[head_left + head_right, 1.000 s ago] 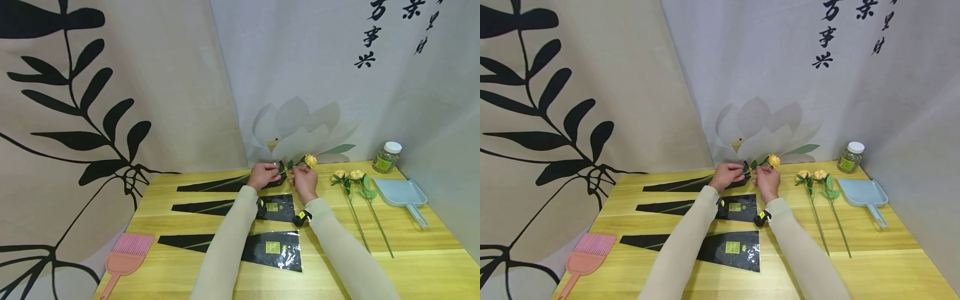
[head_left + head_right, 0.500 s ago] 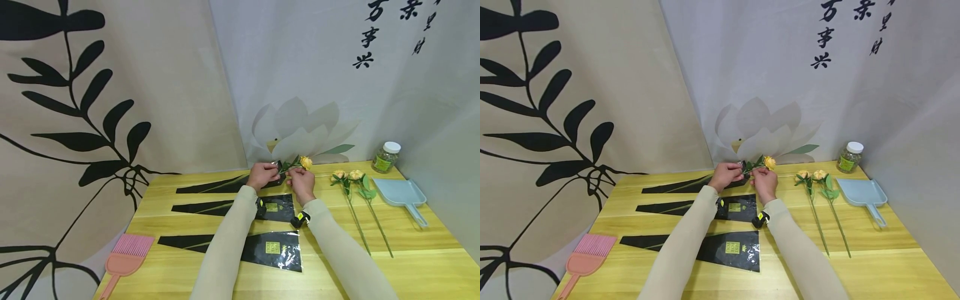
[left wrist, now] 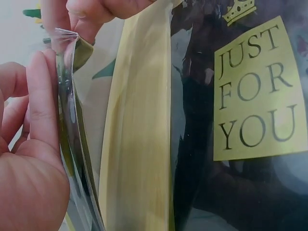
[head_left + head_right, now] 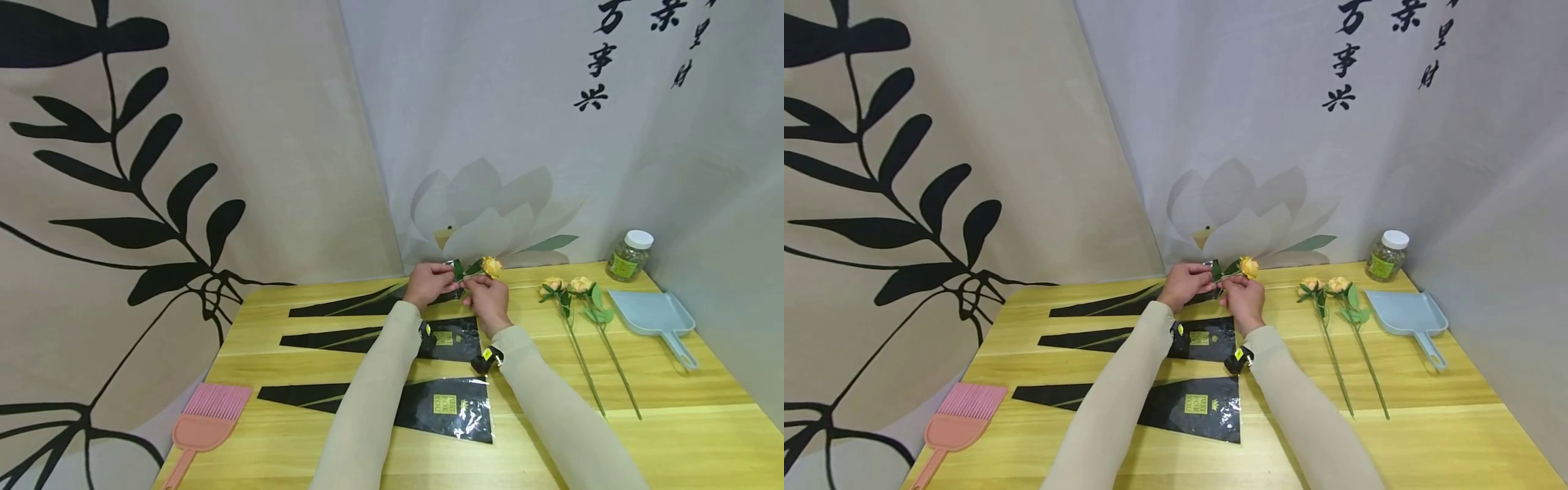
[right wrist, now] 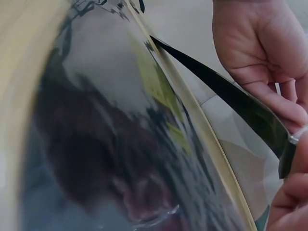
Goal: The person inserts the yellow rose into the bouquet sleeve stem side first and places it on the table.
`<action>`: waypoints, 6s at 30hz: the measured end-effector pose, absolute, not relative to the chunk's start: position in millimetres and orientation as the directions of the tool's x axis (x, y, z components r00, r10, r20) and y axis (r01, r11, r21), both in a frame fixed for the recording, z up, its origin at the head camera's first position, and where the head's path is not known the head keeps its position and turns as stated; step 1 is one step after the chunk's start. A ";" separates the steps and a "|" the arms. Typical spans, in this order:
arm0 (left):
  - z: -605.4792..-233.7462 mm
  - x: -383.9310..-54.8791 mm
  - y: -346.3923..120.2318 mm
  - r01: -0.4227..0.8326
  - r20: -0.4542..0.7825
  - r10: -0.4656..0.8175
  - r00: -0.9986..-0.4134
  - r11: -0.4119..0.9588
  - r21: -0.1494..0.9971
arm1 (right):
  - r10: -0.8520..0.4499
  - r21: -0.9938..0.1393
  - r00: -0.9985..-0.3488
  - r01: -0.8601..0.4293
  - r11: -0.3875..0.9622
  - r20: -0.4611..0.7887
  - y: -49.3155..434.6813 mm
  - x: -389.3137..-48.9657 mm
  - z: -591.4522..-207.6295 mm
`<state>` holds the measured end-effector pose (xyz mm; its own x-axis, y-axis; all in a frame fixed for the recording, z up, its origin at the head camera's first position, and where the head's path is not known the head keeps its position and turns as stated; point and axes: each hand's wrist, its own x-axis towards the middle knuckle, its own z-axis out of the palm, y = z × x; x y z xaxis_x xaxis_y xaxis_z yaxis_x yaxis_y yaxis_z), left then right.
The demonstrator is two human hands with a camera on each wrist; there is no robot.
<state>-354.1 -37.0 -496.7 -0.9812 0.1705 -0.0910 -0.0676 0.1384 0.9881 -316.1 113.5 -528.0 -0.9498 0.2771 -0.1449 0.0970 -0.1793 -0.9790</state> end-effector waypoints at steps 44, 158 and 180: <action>-497.7 -357.1 -36.5 -0.078 -0.088 0.161 -0.983 0.068 0.995 | 0.300 -0.939 -0.940 0.053 -0.339 -0.161 119.1 -319.3 -526.5; -488.6 -348.0 -41.7 -0.028 -0.057 0.218 -0.974 0.133 0.991 | -0.116 -0.977 -0.993 -0.042 0.207 0.018 161.6 -315.7 -514.1; -485.4 -347.3 -42.4 0.007 -0.032 0.248 -0.968 0.151 0.988 | -0.172 -0.904 -0.985 -0.101 0.415 0.031 154.6 -320.9 -511.6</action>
